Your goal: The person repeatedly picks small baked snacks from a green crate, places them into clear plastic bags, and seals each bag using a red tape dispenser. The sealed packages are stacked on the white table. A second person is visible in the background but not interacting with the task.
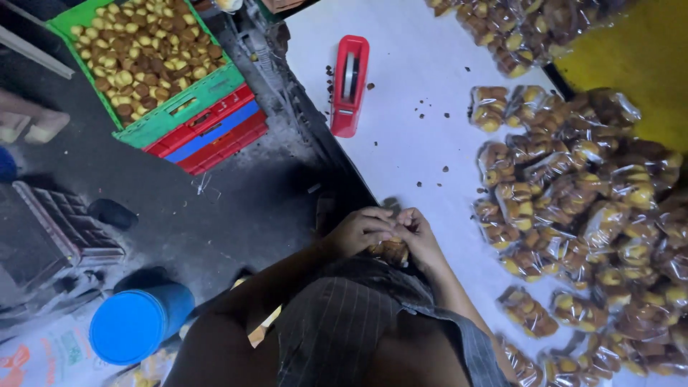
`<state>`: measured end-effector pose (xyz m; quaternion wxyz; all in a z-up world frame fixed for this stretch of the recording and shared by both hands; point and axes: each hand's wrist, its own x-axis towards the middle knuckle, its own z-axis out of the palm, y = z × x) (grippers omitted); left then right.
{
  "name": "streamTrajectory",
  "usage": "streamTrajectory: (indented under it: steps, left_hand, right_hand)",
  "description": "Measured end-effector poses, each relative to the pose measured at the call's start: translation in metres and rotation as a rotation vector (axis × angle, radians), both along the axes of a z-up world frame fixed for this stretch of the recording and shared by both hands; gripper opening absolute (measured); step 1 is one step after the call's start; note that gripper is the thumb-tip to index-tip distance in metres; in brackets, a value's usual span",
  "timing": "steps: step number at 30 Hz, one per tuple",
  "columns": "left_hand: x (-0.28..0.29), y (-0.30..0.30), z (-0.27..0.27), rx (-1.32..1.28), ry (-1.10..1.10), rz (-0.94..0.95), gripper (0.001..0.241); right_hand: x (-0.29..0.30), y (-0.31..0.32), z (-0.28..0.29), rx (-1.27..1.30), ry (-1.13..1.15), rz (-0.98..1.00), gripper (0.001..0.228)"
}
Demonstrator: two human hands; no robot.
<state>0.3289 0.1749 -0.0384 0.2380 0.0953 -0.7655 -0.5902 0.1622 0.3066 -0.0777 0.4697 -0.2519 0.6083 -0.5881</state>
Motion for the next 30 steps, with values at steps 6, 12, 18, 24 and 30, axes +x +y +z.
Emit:
streamTrajectory:
  steps: [6, 12, 18, 24, 30]
  left_hand:
    - [0.022, -0.025, -0.033, 0.573, -0.367, -0.039, 0.040]
    - [0.032, -0.048, 0.019, -0.202, -0.629, 0.076, 0.035]
    - [0.016, -0.077, -0.061, 0.278, -0.565, 0.297, 0.032]
    - [0.027, -0.154, -0.003, 0.374, -0.534, 0.491, 0.027]
    - [0.014, -0.221, 0.024, 0.226, -0.392, 0.493, 0.028]
  right_hand:
    - [0.021, -0.017, 0.060, 0.157, 0.448, 0.198, 0.025]
    - [0.022, -0.040, 0.050, 0.071, 0.802, 0.365, 0.013]
    - [0.002, -0.103, -0.008, 0.375, 0.530, 0.278, 0.029]
    - [-0.031, -0.268, 0.016, 0.041, 0.506, -0.065, 0.038]
    - [-0.031, -0.267, 0.029, 0.184, 0.590, 0.023, 0.010]
